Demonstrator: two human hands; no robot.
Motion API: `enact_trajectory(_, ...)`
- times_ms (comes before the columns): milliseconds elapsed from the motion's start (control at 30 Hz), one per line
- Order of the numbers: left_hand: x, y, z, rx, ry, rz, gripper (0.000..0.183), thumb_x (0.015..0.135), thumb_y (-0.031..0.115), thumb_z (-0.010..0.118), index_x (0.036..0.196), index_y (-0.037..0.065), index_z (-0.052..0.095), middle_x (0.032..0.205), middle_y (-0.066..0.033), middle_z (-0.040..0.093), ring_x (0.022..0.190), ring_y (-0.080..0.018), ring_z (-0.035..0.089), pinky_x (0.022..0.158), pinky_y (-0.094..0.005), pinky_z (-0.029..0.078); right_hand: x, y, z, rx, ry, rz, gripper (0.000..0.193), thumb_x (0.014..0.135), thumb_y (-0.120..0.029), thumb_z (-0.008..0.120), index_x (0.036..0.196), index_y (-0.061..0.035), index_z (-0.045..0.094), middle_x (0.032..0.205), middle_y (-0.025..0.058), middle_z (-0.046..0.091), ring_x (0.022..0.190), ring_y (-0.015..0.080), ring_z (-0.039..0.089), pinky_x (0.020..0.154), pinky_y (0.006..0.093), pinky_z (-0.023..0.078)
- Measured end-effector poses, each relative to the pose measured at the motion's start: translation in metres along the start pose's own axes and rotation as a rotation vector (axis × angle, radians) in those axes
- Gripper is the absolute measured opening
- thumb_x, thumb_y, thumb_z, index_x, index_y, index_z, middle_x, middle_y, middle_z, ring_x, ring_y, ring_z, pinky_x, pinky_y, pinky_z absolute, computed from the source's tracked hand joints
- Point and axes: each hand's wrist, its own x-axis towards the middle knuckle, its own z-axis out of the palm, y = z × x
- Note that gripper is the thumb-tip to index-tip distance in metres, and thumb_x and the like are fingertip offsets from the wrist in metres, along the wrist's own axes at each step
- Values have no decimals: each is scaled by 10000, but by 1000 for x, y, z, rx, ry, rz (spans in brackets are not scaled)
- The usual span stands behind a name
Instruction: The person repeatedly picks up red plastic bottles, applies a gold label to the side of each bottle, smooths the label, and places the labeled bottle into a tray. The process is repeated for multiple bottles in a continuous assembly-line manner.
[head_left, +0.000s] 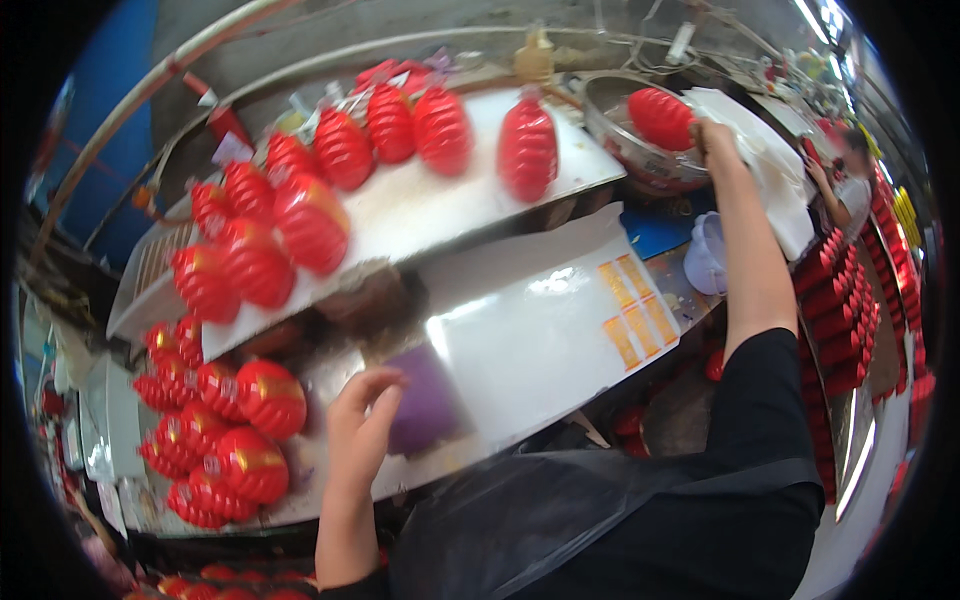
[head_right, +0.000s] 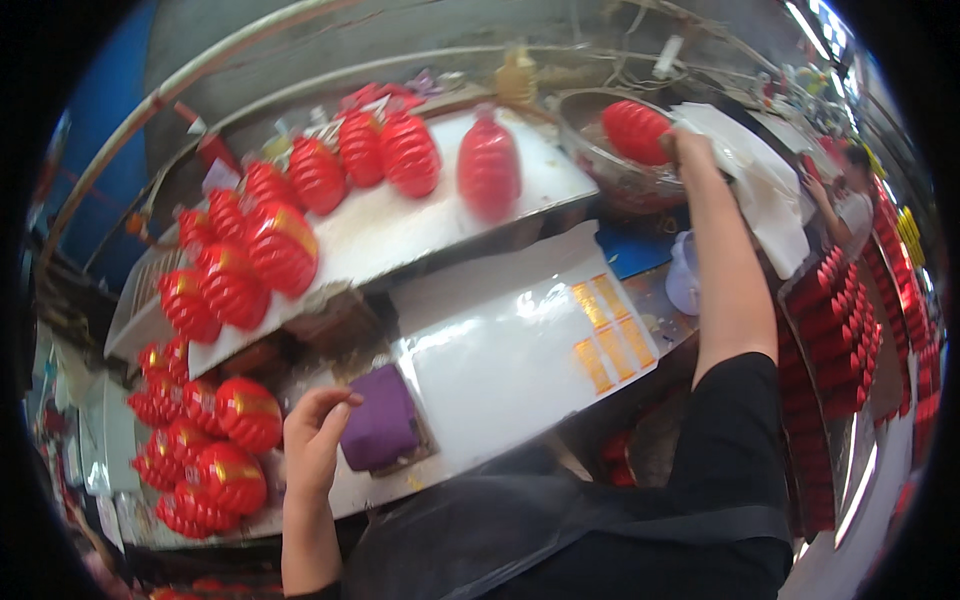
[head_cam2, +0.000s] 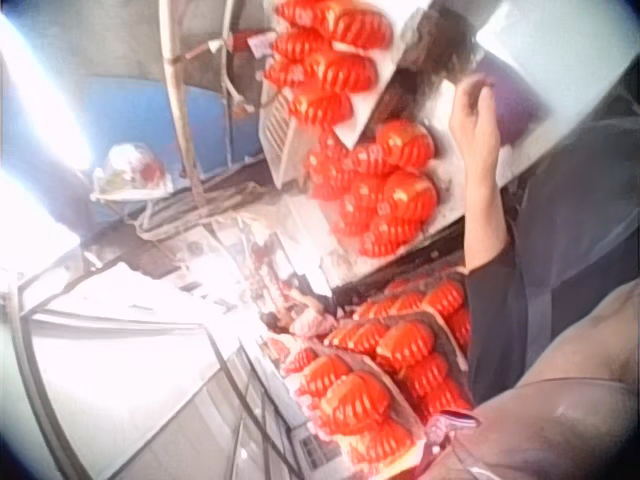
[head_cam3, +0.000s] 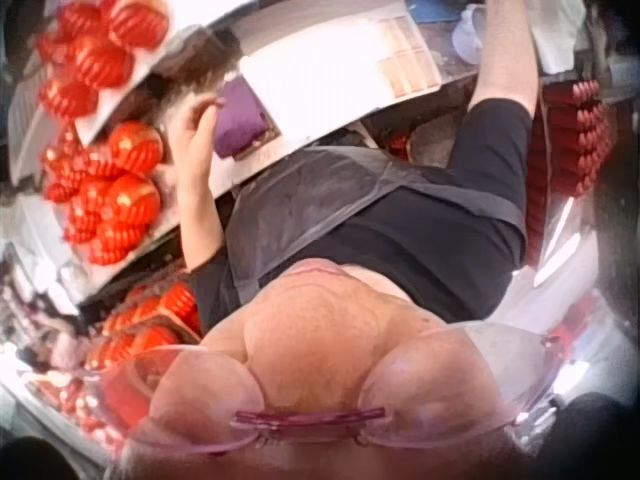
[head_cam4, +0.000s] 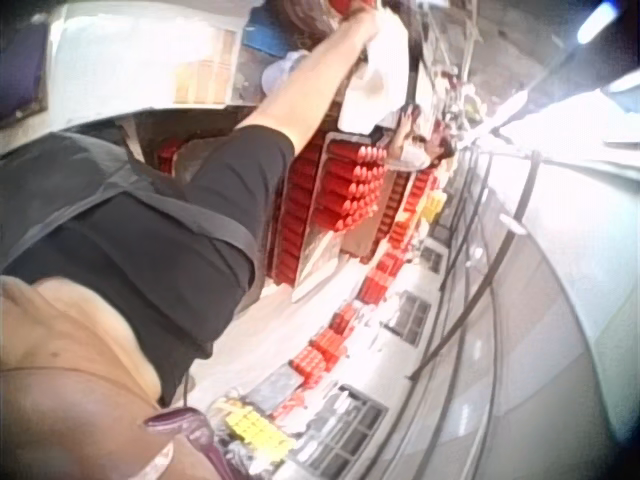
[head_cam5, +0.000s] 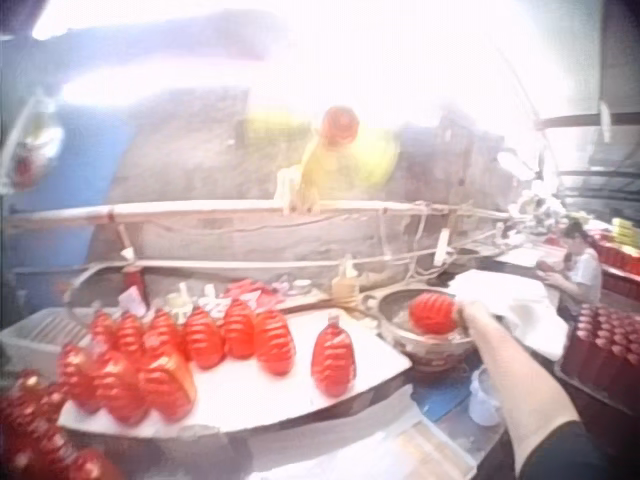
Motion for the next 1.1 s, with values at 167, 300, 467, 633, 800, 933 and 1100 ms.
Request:
enact_trajectory(167,-5,2,4,204,-79,168,265,917,89,668,1162,-4,705,1213,-112,716,1120,-191,658,993,-343,499,-46,-53,-14,-648,221,-679,387,946,-389,653,976,-9,719,871,145,726,807,226,687,766,384,534)
enact_trajectory(300,1,8,11,412,-68,390,325,871,117,707,1184,31,717,1406,-175,621,1288,-324,595,1042,-400,478,-118,-120,-14,-604,-27,-604,402,973,-397,666,1111,-22,707,946,133,733,897,204,680,848,352,525)
enact_trajectory(467,8,24,32,566,15,615,488,768,82,808,1248,90,717,1487,-193,547,1356,-397,540,1098,-457,446,-276,-142,22,-379,-639,-757,211,1025,-289,617,981,-83,619,764,-3,614,626,69,580,546,263,465)
enact_trajectory(633,-2,21,56,708,60,770,802,647,95,913,1398,130,635,1530,-239,479,1374,-449,506,1113,-525,437,-402,-129,103,-496,-1088,-596,269,923,-276,660,996,-19,686,895,161,731,825,263,723,719,389,562)
enact_trajectory(800,-5,-6,42,550,205,513,858,691,152,900,1466,54,546,1419,-228,585,1272,-404,607,1083,-467,501,-468,-100,150,-221,-1255,-389,339,948,-374,673,992,-41,724,899,184,739,874,296,733,786,408,560)
enact_trajectory(933,16,-26,4,-129,117,102,877,745,128,853,1532,37,476,1412,-155,603,1270,-283,617,1091,-424,498,-465,-45,127,77,-1161,-267,379,970,-392,672,1021,-20,724,853,190,727,841,310,731,776,403,558)
enact_trajectory(1100,51,-53,-24,-616,69,-99,824,838,126,820,1551,31,418,1443,-151,582,1298,-285,601,1117,-434,496,-428,50,22,-579,-624,-509,137,911,-156,666,932,-43,741,879,190,733,817,382,718,745,447,565)
